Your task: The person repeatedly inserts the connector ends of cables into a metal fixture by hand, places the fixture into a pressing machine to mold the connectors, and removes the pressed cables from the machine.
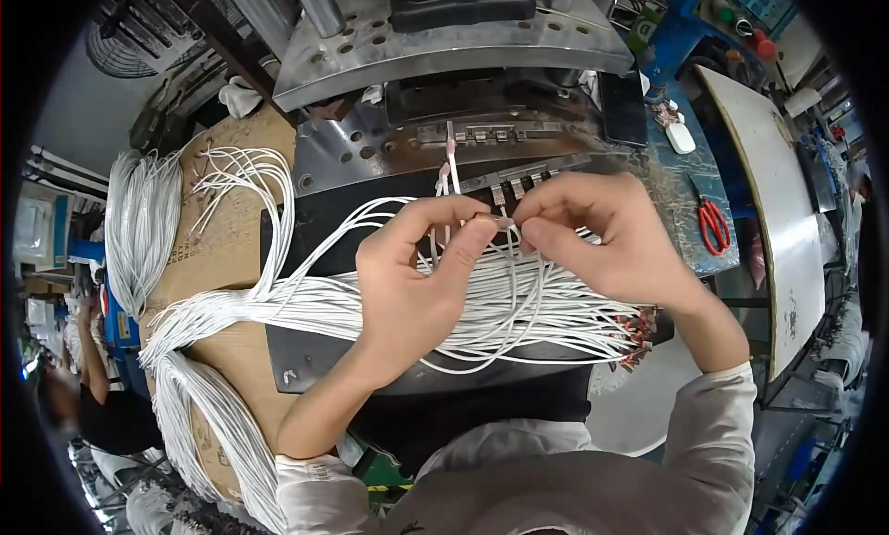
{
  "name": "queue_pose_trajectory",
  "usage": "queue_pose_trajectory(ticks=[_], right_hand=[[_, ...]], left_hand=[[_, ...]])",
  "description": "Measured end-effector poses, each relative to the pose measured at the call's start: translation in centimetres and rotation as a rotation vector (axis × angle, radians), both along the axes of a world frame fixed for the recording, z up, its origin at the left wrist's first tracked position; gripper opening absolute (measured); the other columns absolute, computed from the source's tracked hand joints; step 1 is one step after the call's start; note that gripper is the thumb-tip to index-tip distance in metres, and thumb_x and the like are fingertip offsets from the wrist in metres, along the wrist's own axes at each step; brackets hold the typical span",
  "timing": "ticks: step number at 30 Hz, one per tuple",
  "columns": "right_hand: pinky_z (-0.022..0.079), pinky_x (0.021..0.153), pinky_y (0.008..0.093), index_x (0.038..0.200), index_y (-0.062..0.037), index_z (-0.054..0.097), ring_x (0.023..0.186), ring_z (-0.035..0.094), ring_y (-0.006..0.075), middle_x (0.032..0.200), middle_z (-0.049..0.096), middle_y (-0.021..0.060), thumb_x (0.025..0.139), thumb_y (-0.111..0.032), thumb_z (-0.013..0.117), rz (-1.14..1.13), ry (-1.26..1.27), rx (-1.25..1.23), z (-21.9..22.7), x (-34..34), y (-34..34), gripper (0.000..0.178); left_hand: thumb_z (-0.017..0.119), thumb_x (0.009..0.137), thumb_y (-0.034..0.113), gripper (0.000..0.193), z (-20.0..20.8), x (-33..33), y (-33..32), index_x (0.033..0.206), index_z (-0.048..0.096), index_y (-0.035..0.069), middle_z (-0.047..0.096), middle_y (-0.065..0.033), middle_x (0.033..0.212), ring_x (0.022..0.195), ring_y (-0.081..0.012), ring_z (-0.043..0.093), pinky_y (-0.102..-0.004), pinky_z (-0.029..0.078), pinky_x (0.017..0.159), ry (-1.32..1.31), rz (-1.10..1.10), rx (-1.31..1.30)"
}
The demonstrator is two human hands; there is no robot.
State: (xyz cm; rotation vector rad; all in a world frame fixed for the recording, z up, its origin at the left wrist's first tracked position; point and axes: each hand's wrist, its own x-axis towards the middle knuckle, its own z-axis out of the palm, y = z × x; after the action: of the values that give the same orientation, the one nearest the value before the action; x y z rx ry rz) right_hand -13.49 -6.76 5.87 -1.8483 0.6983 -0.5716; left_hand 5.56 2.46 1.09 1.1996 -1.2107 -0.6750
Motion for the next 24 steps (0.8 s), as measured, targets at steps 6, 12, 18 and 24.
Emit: queue_pose_trajectory(ticks=[6, 12, 18, 24], right_hand=[[0.052, 0.063, 0.0257, 0.095, 0.0042, 0.070, 0.067, 0.065, 0.0088, 0.073, 0.070, 0.0069, 0.086, -0.004, 0.069, -0.040, -0.029, -0.005, -0.4, -0.2, -0.1, 0.013], [0.050, 0.058, 0.0270, 0.085, 0.0039, 0.065, 0.060, 0.061, 0.0090, 0.064, 0.062, 0.0042, 0.084, 0.000, 0.067, -0.014, 0.023, -0.300, -0.4, 0.1, 0.0, 0.005], [0.046, 0.055, 0.0300, 0.079, 0.0023, 0.060, 0.052, 0.056, 0.0174, 0.059, 0.056, 0.0059, 0.081, 0.001, 0.064, 0.094, 0.189, -0.476, -0.6, -3.4, -2.1, 0.005], [0.050, 0.075, 0.0381, 0.098, 0.0028, 0.061, 0.078, 0.063, 0.0284, 0.087, 0.063, 0.0136, 0.088, -0.003, 0.065, 0.025, 0.541, -0.399, 0.9, -9.9, -5.9, 0.012]], left_hand=[[0.074, 0.090, 0.004, 0.015, 0.7, -0.5, 0.0, 0.103, 0.069, -0.003, 0.072, -0.0071, 0.091, 0.077, -0.0091, 0.060, -0.0238, 0.048, 0.069, -0.096, 0.013, -0.006], [0.071, 0.092, -0.001, 0.018, 0.9, -0.8, 0.2, 0.109, 0.067, -0.005, 0.070, -0.0075, 0.096, 0.086, -0.0094, 0.063, -0.0215, 0.048, 0.074, -0.227, 0.003, -0.048], [0.074, 0.089, 0.002, 0.015, 1.7, 4.0, 2.2, 0.103, 0.069, -0.003, 0.072, -0.0110, 0.091, 0.077, -0.0138, 0.066, -0.0269, 0.052, 0.070, -0.412, 0.300, -0.190], [0.057, 0.103, 0.018, 0.029, 2.8, 29.8, 7.6, 0.123, 0.063, -0.003, 0.067, -0.0181, 0.118, 0.107, -0.0272, 0.065, -0.0356, 0.052, 0.091, -1.046, 0.860, 0.242]])
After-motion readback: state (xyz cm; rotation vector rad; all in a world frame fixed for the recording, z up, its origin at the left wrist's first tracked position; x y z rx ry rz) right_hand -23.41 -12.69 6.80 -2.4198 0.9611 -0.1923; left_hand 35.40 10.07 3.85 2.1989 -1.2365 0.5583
